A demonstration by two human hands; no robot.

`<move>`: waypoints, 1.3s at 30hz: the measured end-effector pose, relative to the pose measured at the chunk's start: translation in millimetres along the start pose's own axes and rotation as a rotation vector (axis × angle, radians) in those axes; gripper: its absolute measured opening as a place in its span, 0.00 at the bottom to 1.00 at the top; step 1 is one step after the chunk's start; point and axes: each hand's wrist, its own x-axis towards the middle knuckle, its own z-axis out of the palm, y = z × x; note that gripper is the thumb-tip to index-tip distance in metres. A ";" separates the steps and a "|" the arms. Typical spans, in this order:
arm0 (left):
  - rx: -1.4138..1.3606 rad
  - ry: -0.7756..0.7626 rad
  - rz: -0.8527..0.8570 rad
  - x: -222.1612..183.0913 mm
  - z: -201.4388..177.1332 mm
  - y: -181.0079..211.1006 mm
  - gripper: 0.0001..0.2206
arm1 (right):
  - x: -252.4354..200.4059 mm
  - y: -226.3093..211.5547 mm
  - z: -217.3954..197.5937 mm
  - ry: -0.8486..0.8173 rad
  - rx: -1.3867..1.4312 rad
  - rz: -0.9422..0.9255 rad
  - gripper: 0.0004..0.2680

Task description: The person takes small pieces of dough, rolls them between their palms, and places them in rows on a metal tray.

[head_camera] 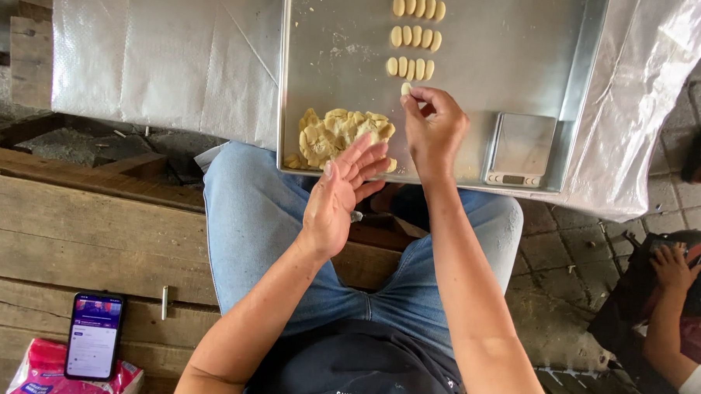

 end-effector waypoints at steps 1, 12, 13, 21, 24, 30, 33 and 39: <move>-0.013 0.003 0.001 -0.1 -2.6 -0.6 0.37 | 4.5 7.2 10.5 0.009 -0.004 0.007 0.04; 0.026 0.127 0.103 2.3 -21.0 -0.4 0.32 | -1.9 21.8 16.7 -0.008 0.009 -0.029 0.03; 0.093 0.152 0.164 2.5 -24.1 1.3 0.28 | -5.2 24.0 4.3 -0.023 0.007 -0.024 0.02; 0.708 0.204 0.525 13.5 -56.5 22.2 0.15 | -58.9 7.3 -34.2 -0.097 0.023 -0.027 0.04; 0.999 0.144 0.685 26.3 -63.6 19.1 0.09 | -69.7 -16.6 -23.8 -0.153 0.033 -0.169 0.06; 1.774 0.024 0.666 51.6 -62.1 -4.1 0.07 | -70.1 -17.2 -6.9 -0.204 -0.268 -0.350 0.11; 1.944 -0.012 0.727 66.6 -72.1 -28.3 0.07 | -68.7 -3.5 2.3 -0.156 -0.279 -0.296 0.08; 2.111 -0.110 0.587 69.6 -59.5 -26.7 0.03 | -61.7 2.2 -1.4 -0.252 -0.252 -0.196 0.05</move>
